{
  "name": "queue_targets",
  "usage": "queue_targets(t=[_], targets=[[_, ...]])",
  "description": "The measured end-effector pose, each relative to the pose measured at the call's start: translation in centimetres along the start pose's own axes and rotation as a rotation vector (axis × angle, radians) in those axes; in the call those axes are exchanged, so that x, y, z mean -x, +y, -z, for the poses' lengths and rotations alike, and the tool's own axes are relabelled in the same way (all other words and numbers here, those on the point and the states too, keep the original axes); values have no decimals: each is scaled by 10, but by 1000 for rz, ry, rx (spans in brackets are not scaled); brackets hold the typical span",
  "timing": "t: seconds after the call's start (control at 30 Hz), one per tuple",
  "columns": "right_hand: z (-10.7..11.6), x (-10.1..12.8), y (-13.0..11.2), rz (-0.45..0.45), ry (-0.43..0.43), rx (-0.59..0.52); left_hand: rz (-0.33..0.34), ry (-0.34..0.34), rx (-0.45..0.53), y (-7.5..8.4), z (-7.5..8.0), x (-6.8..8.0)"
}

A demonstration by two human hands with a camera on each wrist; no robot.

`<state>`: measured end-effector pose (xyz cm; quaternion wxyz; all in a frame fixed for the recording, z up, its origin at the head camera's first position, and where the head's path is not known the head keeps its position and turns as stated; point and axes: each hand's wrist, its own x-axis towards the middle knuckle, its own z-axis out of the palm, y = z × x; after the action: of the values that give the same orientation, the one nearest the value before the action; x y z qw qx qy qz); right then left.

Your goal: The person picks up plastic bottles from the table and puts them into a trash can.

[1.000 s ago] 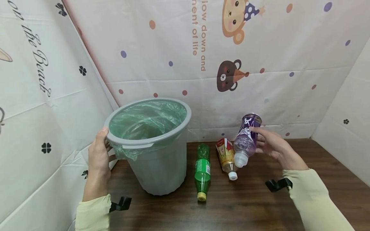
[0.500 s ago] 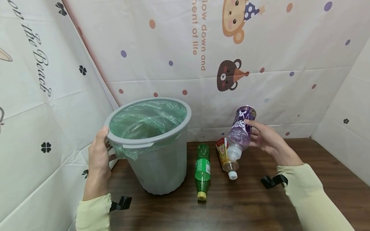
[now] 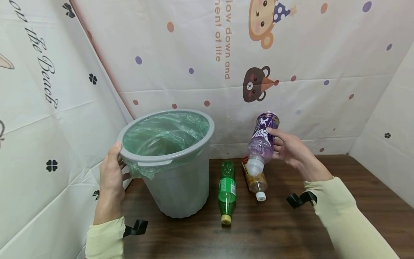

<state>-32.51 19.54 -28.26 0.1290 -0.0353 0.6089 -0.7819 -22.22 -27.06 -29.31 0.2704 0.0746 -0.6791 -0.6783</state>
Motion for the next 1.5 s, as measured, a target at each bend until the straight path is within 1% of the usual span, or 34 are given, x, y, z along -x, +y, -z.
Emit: queue_targets(t=[0.33, 0.73, 1.13, 1.33, 1.5], targets=[[-19, -1, -11, 4, -33, 5, 6, 6, 9, -1, 1, 0], [-44, -3, -24, 24, -63, 42, 2, 8, 15, 0, 1, 0], [-66, -5, -31, 15, -69, 8, -5, -1, 16, -1, 1, 0], [-77, -8, -34, 15, -89, 9, 10, 1, 25, -2, 1, -1], [-86, -10, -36, 22, -94, 23, 6, 2, 22, -2, 1, -1]])
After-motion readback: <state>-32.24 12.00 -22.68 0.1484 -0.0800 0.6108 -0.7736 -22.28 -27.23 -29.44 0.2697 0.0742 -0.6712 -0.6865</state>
